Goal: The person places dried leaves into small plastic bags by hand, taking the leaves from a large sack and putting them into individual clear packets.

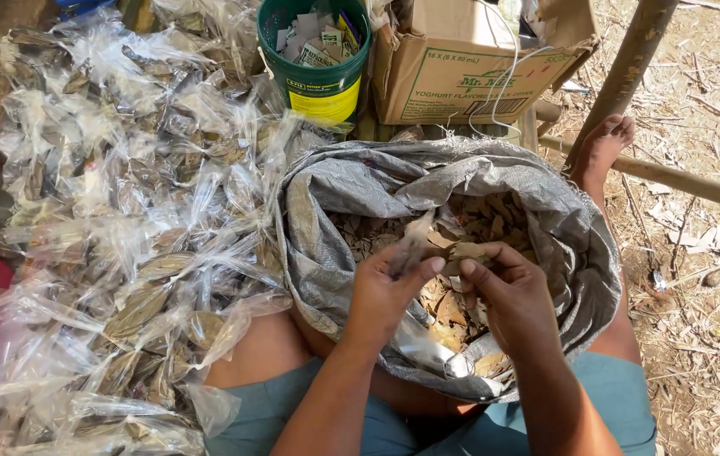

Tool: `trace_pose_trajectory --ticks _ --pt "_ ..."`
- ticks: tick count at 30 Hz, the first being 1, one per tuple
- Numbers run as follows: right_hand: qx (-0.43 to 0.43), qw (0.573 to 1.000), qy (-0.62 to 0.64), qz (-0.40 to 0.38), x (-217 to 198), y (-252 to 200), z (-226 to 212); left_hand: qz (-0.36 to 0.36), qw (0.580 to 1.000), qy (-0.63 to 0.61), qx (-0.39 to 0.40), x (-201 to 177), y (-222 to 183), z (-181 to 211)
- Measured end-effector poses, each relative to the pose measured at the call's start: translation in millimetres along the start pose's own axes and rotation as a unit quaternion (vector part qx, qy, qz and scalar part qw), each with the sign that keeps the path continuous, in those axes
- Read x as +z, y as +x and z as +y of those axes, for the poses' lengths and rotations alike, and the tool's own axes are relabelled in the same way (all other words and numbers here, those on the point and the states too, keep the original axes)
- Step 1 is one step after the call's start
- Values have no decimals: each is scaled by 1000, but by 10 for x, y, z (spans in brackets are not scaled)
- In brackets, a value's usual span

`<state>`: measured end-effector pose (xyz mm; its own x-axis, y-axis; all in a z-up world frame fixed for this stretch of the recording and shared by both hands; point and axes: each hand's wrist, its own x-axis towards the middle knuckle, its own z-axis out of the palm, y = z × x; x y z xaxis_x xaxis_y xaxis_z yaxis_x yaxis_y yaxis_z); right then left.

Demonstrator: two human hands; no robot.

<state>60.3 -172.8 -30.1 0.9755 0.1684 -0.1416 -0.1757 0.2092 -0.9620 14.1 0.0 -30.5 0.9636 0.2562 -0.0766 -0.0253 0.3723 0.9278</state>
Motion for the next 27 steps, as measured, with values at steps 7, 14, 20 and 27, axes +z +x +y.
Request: trace_pose_trajectory --ticks 7,14,20,27 --pt "-33 969 -241 -48 48 -118 -346 -83 991 67 78 -62 -10 117" --pt "-2 992 -116 -39 -171 -97 48 -35 996 -58 56 -14 26 -161" --pt "-41 993 -101 -38 9 -147 -42 -53 997 -38 33 -15 31 -69" --pt "-15 980 -188 -64 138 -211 -390 -59 989 82 -110 -64 29 68"
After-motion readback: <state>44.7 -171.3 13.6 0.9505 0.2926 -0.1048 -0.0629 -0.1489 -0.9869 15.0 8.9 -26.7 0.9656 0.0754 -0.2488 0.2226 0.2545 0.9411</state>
